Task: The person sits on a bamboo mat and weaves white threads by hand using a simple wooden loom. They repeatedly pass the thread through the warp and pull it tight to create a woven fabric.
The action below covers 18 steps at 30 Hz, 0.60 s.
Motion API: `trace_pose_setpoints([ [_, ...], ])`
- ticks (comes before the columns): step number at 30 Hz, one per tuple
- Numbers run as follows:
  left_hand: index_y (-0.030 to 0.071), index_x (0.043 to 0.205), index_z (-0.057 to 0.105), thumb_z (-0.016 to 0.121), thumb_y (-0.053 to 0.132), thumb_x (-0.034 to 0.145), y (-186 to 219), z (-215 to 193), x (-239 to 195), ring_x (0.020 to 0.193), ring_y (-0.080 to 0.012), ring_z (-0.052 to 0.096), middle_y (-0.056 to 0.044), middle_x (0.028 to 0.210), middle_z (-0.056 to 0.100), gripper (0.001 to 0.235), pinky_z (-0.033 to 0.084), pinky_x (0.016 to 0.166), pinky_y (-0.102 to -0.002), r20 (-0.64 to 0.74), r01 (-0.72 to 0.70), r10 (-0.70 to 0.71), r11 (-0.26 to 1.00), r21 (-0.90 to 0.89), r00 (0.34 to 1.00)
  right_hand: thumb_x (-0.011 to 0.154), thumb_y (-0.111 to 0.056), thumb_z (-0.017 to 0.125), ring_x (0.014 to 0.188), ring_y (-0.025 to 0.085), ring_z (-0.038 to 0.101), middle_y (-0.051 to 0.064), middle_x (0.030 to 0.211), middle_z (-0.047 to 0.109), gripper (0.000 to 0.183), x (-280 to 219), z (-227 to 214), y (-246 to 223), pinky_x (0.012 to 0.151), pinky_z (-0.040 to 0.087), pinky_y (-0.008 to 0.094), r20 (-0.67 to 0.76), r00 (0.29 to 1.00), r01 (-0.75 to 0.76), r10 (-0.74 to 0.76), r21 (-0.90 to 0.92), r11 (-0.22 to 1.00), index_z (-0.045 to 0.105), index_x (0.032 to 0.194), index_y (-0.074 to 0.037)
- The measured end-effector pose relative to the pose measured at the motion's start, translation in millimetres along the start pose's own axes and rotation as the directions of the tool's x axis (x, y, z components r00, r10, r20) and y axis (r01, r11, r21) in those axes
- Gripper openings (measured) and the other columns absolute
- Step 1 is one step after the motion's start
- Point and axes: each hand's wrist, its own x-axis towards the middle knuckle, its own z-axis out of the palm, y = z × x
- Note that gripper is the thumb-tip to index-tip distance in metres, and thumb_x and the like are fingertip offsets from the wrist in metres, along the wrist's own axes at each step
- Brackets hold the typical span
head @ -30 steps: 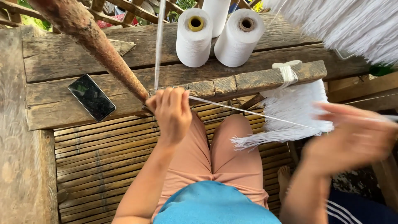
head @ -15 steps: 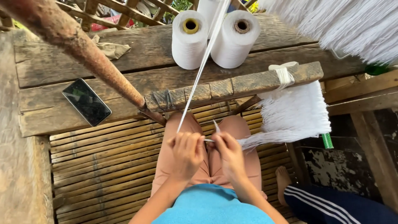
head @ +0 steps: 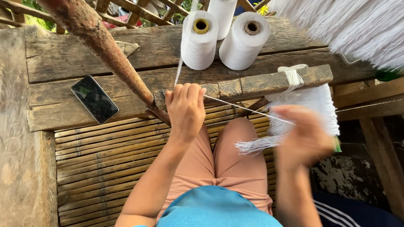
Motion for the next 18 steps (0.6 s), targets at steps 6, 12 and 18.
trace_pose_setpoints([
  [6,0.013,0.08,0.048,0.051,0.029,0.109,3,0,2,0.069,-0.0235,0.049,-0.002,0.073,0.042,0.032,0.036,0.071,-0.033,0.005,0.002,-0.002,1.0,0.016,1.0,0.095,0.006,0.071,0.081,0.028,0.073,0.009,0.087,0.076,0.014,-40,32,59,0.077,0.058,0.038,0.314,0.879,0.469,-0.36,-0.42,0.777,0.079,0.09,-0.005],
  [12,0.01,0.088,0.058,0.061,0.019,0.105,2,-12,-2,0.074,-0.0263,0.051,-0.003,0.079,0.049,0.02,0.039,0.075,-0.034,0.01,0.045,-0.044,0.969,-0.242,0.999,0.094,0.005,0.07,0.083,0.03,0.075,0.012,0.093,0.079,0.014,-20,46,33,0.078,0.058,0.04,0.323,0.845,0.521,-0.425,-0.32,0.791,0.08,0.095,-0.004],
  [18,0.01,0.085,0.059,0.062,0.022,0.105,-7,2,-6,0.071,-0.0247,0.052,-0.003,0.076,0.049,0.023,0.041,0.073,-0.032,-0.06,0.003,-0.01,0.994,-0.111,0.998,0.097,0.001,0.069,0.069,0.031,0.066,0.008,0.08,0.068,0.013,-24,46,54,0.064,0.049,0.034,0.481,0.827,0.511,-0.292,-0.423,0.748,0.076,0.092,-0.008],
])
